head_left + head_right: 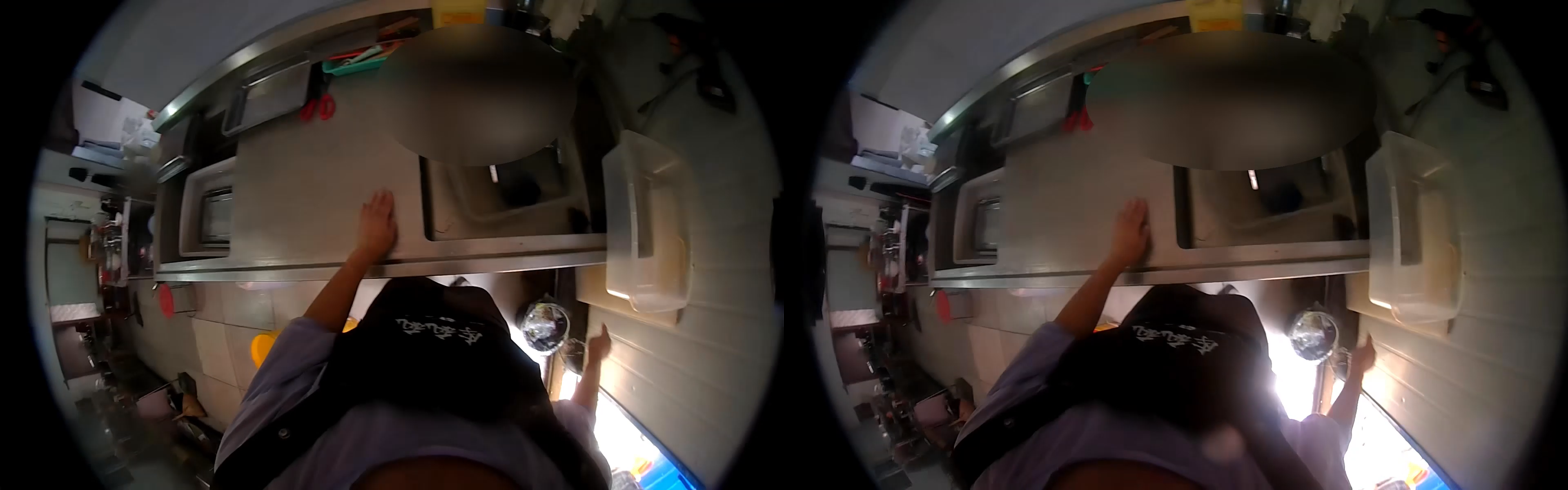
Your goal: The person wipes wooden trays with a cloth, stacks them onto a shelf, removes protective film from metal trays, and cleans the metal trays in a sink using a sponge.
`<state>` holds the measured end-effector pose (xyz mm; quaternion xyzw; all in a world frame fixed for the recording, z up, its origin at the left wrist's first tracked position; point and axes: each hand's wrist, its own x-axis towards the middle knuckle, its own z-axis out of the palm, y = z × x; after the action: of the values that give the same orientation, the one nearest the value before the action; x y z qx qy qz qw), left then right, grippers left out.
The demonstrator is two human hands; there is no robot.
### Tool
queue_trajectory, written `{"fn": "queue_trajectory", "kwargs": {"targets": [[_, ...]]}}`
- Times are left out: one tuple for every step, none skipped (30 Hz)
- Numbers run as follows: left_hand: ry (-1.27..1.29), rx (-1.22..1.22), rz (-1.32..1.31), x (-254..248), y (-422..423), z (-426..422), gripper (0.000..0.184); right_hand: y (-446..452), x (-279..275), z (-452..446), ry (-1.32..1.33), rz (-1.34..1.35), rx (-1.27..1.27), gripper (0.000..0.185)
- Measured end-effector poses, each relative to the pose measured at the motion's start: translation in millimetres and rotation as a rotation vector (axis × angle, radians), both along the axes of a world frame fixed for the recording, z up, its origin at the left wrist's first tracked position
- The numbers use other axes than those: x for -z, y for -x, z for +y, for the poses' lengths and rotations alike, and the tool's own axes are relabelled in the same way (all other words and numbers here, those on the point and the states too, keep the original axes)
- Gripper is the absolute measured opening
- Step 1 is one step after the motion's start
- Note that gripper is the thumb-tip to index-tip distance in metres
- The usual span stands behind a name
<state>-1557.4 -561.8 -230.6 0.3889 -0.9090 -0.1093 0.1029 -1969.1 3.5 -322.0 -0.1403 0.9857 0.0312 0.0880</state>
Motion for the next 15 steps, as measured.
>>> {"fn": "queue_trajectory", "kwargs": {"targets": [[0.004, 0.004, 0.014, 8.8, -0.9, 1.0, 0.058, -6.7, -10.8, -17.2, 0.228, -0.037, -0.102, 0.04], [0.016, 0.011, 0.036, 15.6, -12.3, 0.3, 0.059, -31.9, -46.6, -54.5, 0.462, -0.063, -0.205, 0.04], [0.023, 0.016, 0.05, 23.4, -14.9, -1.6, 0.06, -49.1, -83.4, -96.5, 0.674, -0.148, -0.331, 0.041], [0.009, 0.006, 0.052, 27.1, -13.4, -1.6, 0.059, -62.0, -122.2, -140.0, 0.636, -0.148, -0.447, 0.037], [-0.002, -0.003, 0.05, 26.8, -13.6, -3.9, 0.058, -75.9, -142.0, -177.2, 0.763, -0.268, -0.416, 0.031], [-0.01, -0.008, 0.046, 25.1, -14.1, -6.2, 0.056, -80.2, -139.8, -208.0, 0.894, -0.301, -0.437, 0.026], [0.0, -0.018, 0.021, 23.0, -13.0, -8.1, 0.053, -89.3, -167.1, -250.6, 0.783, -0.031, -0.697, 0.027], [0.014, -0.026, -0.001, 20.3, -9.8, -10.4, 0.049, -89.2, -161.9, -277.4, 0.747, -0.065, -0.676, 0.029], [0.029, -0.034, -0.022, 16.9, -6.7, -13.3, 0.046, -80.4, -142.9, -301.6, 0.705, -0.009, -0.767, 0.038], [0.012, -0.014, -0.057, 13.6, -5.2, -17.6, 0.042, -73.4, -130.8, -329.6, 0.55, -0.139, -0.698, 0.045], [-0.003, 0.004, -0.093, 9.9, -5.4, -22.1, 0.039, -68.1, -117.6, -353.0, 0.397, -0.269, -0.624, 0.053], [-0.014, 0.019, -0.13, 4.5, -3.3, -28.1, 0.035, -62.9, -93.2, -369.6, 0.528, -0.243, -0.637, 0.057], [-0.124, 0.037, -0.092, -15.4, 1.7, -33.2, 0.034, -58.4, -66.0, -384.2, 0.663, -0.216, -0.655, 0.061], [-0.233, 0.051, -0.058, -45.3, 8.0, -36.3, 0.032, -54.2, -40.5, -397.9, 0.721, -0.245, -0.503, 0.061], [-0.344, 0.062, -0.025, -61.7, 12.8, -40.4, 0.031, -51.8, -16.8, -413.3, 0.775, -0.278, -0.353, 0.06]]}}
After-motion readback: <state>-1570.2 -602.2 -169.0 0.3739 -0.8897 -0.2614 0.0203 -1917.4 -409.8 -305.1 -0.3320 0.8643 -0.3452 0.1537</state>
